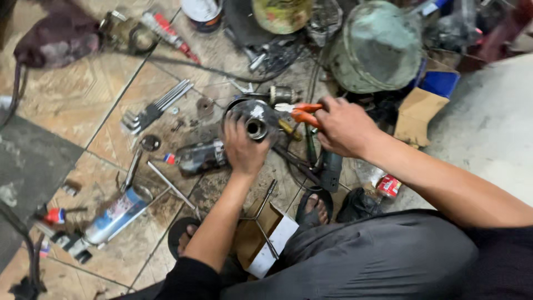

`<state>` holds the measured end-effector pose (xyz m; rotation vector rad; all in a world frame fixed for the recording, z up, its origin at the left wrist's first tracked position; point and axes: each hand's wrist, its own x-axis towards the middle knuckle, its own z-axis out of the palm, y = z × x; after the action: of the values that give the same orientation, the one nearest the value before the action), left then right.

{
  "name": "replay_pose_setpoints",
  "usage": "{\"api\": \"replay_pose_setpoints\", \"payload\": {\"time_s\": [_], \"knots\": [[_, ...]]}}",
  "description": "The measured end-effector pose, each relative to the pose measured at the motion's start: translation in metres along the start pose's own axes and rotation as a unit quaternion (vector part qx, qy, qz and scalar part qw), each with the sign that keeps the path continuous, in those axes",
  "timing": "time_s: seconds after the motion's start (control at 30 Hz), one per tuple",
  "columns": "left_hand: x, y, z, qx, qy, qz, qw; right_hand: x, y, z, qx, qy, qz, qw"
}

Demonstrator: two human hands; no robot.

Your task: The person uses an angle grinder to cut and smooth a metal component, then uses pliers and a screwdriver to remove and adjust internal parts. The person works on a disassembled mechanical assembly on the floor.

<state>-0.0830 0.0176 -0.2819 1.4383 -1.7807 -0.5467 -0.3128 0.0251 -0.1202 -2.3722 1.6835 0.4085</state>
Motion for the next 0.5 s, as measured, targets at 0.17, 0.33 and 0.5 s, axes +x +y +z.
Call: {"api": "replay_pose_setpoints", "payload": {"time_s": [0.17, 0.33, 0.5], "knots": [[0.001, 0.003, 0.011, -0.018, 0.048, -0.009, 0.999, 0.003, -0.017, -0.020, -0.049, 0.061, -0.032, 0.996], [0.000, -0.001, 0.010, -0.017, 0.054, 0.000, 0.998, 0.010, -0.031, -0.016, -0.084, -0.001, -0.032, 0.996], [-0.002, -0.005, 0.015, -0.020, 0.057, 0.000, 0.998, 0.016, -0.037, -0.011, -0.102, 0.028, -0.047, 0.993]]}}
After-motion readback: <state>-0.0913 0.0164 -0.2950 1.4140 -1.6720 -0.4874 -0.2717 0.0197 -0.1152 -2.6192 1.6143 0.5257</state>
